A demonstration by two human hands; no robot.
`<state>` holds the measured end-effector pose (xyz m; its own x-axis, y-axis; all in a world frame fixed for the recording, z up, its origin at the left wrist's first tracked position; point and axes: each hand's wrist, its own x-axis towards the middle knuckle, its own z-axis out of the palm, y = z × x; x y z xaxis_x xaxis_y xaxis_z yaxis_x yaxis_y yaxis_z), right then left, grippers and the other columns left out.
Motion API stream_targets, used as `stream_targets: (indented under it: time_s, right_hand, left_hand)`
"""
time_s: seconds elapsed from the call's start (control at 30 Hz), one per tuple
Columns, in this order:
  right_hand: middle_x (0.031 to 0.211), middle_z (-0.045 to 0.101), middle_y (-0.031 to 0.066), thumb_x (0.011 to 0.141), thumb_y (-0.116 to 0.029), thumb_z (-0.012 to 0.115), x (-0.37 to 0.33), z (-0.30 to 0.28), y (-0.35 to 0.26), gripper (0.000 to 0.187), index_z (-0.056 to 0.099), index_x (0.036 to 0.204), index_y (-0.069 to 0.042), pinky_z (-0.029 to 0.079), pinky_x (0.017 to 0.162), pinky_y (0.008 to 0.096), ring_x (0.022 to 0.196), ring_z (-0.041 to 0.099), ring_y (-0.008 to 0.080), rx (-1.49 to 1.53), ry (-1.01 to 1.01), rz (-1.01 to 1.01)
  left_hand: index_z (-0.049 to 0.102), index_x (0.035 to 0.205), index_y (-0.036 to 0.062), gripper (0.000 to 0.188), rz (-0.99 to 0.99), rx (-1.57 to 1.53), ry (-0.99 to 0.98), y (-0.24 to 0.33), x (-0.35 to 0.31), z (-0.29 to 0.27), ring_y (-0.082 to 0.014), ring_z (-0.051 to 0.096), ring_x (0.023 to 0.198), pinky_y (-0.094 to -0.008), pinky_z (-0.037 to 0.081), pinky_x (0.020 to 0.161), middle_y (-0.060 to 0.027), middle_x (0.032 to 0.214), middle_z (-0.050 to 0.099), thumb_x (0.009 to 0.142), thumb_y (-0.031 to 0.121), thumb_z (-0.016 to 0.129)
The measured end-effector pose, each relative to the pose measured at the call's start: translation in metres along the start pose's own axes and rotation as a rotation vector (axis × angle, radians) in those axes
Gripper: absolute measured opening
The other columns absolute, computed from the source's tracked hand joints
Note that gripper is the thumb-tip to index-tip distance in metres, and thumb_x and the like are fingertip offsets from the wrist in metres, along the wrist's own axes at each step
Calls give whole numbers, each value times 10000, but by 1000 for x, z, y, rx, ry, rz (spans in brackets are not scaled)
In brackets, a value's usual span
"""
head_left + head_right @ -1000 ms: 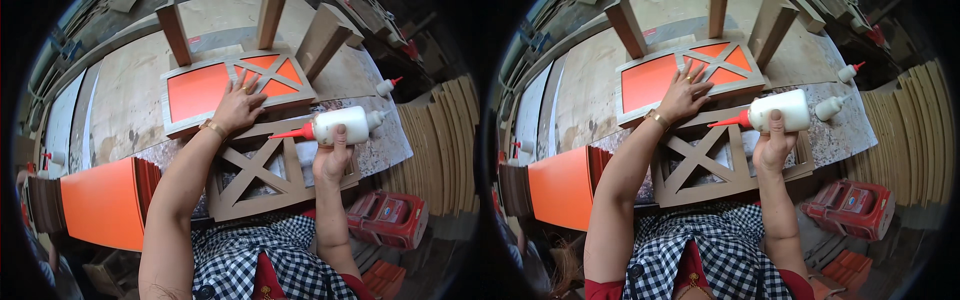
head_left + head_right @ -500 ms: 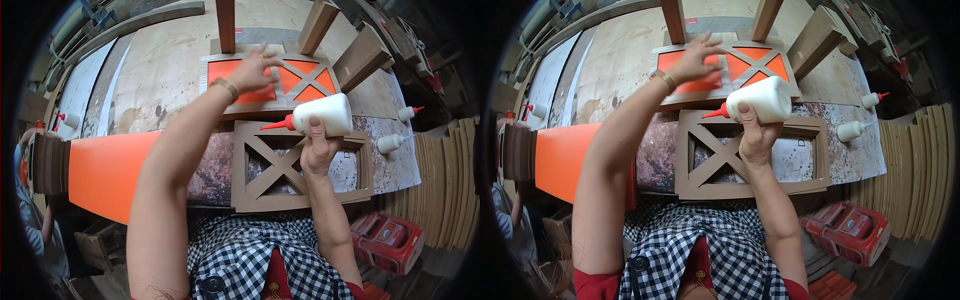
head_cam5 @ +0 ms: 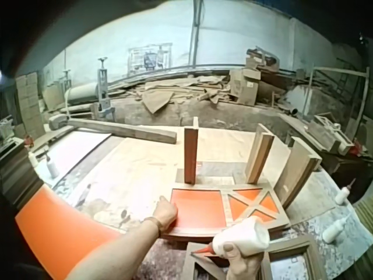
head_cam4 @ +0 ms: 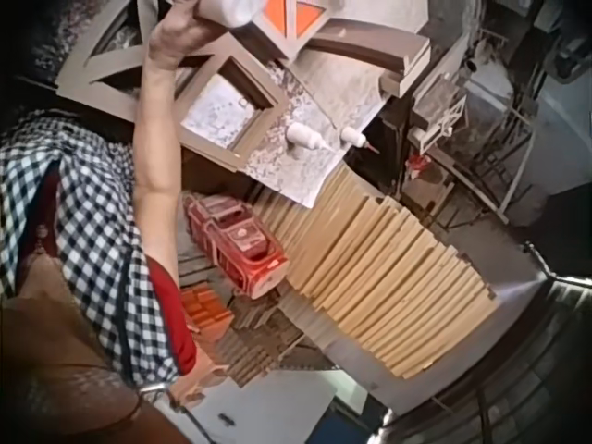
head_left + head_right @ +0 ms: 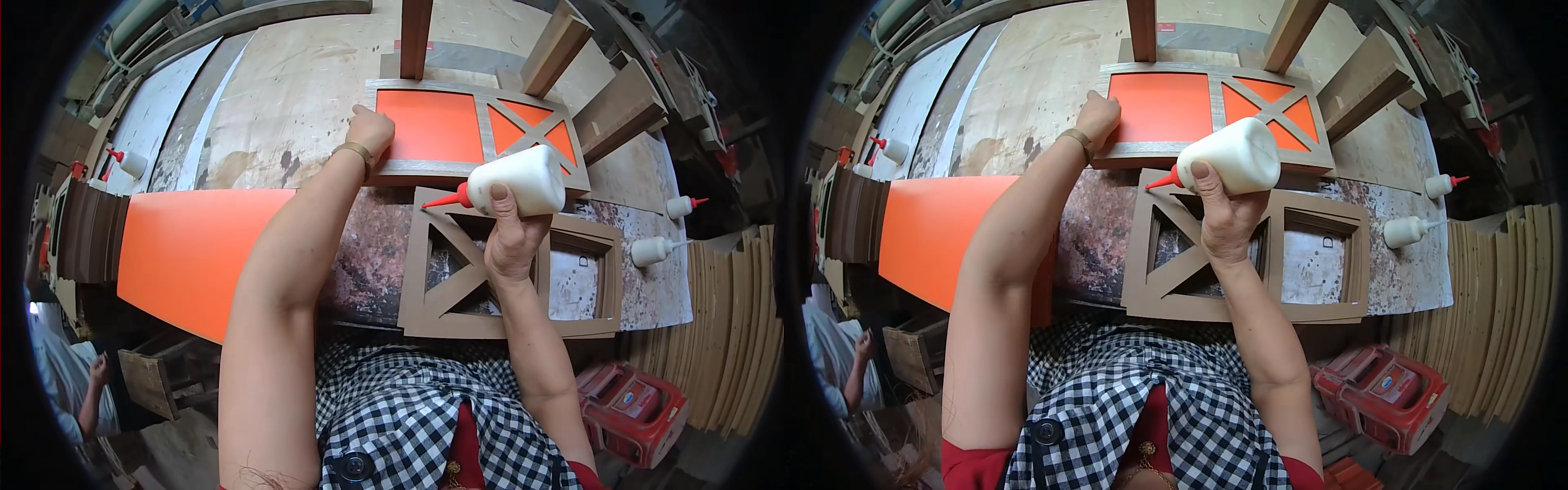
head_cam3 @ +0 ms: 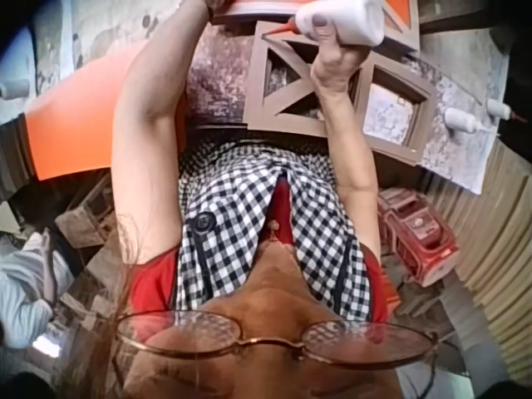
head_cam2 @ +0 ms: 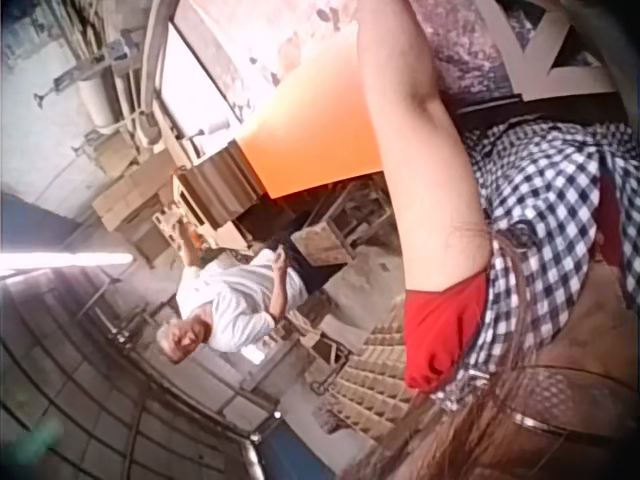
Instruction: Applying adhesive to wooden frames and attaching orange panels to assemble a structure.
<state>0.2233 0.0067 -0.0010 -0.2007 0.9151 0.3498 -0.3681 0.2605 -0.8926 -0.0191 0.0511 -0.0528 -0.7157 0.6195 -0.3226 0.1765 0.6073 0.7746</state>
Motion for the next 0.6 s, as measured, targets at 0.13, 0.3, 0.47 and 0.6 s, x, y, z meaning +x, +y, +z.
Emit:
stream_targets:
  time_s: [0.13,0.3,0.47,0.6]
  right_hand:
    - [1022,555,74,781,-39,647,2,1,5,383,471,1121,-25,454,812,261,883,563,165,-45,-8,-8]
    - [914,609,94,751,-89,696,4,3,10,385,493,1062,11,487,674,245,738,598,170,-103,29,-92]
    - [910,610,96,749,-97,704,6,0,8,389,494,1058,10,489,673,252,740,600,174,-139,41,-117]
    - [911,608,98,749,-97,706,15,-11,1,392,494,1060,9,490,681,259,751,598,178,-220,20,-141]
  left_hand:
    - [207,1291,-74,570,62,2,24,9,-21,-2,-415,508,999,-451,405,880,-337,1227,346,854,239,396]
    - [142,1342,-60,642,130,107,135,6,-24,3,-426,465,1057,-460,379,906,-334,1282,299,866,283,403]
    - [166,1356,-41,670,168,258,312,6,-25,13,-438,405,1113,-479,355,921,-317,1300,298,865,336,421]
    - [241,1343,-21,649,203,323,305,5,-27,10,-444,353,1156,-484,330,946,-301,1327,284,860,370,430]
